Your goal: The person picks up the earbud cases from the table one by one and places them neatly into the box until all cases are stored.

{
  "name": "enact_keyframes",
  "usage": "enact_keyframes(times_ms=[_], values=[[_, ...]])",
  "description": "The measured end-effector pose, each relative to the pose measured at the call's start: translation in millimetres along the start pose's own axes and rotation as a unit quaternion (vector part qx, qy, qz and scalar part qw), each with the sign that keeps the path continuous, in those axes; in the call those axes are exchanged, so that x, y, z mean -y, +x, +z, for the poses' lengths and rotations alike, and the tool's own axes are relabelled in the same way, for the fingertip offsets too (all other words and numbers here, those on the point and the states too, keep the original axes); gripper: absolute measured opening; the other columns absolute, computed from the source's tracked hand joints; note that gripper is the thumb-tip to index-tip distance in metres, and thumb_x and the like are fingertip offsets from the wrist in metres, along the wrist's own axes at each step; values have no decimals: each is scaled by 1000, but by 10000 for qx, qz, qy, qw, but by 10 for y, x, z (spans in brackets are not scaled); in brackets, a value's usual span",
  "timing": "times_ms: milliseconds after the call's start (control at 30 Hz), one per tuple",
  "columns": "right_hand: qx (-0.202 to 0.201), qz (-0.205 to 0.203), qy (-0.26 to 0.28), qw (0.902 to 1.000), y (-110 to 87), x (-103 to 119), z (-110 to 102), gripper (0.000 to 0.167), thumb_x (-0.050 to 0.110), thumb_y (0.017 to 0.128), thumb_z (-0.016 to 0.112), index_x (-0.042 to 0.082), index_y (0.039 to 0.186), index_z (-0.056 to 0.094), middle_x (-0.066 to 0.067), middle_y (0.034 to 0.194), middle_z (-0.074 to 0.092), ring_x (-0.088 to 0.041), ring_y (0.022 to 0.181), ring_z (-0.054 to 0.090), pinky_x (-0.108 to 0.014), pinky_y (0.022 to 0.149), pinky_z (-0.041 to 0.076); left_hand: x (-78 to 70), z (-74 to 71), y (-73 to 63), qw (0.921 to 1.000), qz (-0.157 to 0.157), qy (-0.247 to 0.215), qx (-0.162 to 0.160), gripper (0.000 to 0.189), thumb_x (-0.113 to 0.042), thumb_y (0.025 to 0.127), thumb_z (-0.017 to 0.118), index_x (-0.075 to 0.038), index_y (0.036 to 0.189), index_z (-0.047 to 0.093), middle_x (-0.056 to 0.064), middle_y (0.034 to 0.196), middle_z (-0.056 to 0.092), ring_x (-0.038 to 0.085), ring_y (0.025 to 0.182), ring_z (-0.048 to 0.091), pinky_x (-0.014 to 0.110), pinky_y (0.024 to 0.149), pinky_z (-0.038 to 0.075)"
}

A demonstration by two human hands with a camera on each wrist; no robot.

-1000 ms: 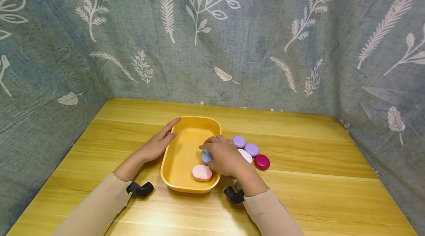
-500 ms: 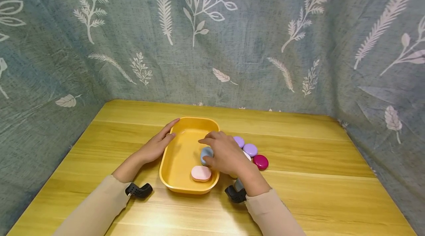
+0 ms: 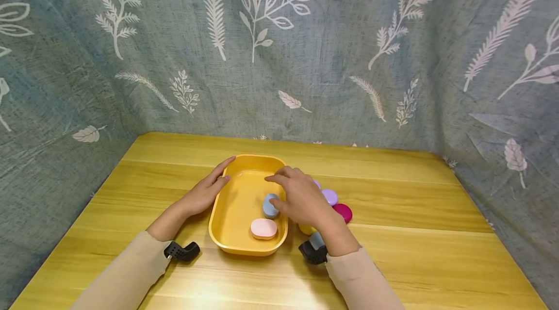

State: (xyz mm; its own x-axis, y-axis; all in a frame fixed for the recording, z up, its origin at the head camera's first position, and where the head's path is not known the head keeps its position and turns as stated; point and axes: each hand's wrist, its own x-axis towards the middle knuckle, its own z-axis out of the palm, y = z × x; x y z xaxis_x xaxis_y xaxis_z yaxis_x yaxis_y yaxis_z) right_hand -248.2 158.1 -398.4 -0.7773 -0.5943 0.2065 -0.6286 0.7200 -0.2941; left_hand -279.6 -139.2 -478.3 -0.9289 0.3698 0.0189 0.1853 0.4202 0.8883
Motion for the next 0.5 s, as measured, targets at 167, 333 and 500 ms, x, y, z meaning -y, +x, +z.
enact_keyframes(times_ms=[167, 333, 500], values=[[-56, -7, -19, 10000, -12, -19, -21, 48, 28, 94, 78, 15, 139, 67, -8, 134, 64, -29, 124, 61, -51, 103, 52, -24, 3, -13, 10000, -7, 22, -8, 54, -41, 114, 36, -48, 164, 17, 1, 175, 15, 33, 160, 18, 61, 126, 23], [5, 221, 36, 9997, -24, -19, -67, 48, 30, 94, 78, 19, 140, 66, -7, 137, 62, -29, 126, 60, -51, 103, 52, -31, 5, -14, 10000, 12, -7, 1, 54, -39, 114, 36, -46, 164, 17, 0, 175, 15, 33, 161, 18, 61, 127, 23], [4, 289, 94, 9995, -30, -37, -92, 48, 29, 95, 77, 19, 141, 66, -6, 137, 62, -28, 125, 60, -50, 101, 53, -40, 4, -25, 10000, 34, -20, 11, 55, -39, 114, 35, -44, 165, 17, -1, 175, 14, 33, 161, 17, 60, 127, 21]])
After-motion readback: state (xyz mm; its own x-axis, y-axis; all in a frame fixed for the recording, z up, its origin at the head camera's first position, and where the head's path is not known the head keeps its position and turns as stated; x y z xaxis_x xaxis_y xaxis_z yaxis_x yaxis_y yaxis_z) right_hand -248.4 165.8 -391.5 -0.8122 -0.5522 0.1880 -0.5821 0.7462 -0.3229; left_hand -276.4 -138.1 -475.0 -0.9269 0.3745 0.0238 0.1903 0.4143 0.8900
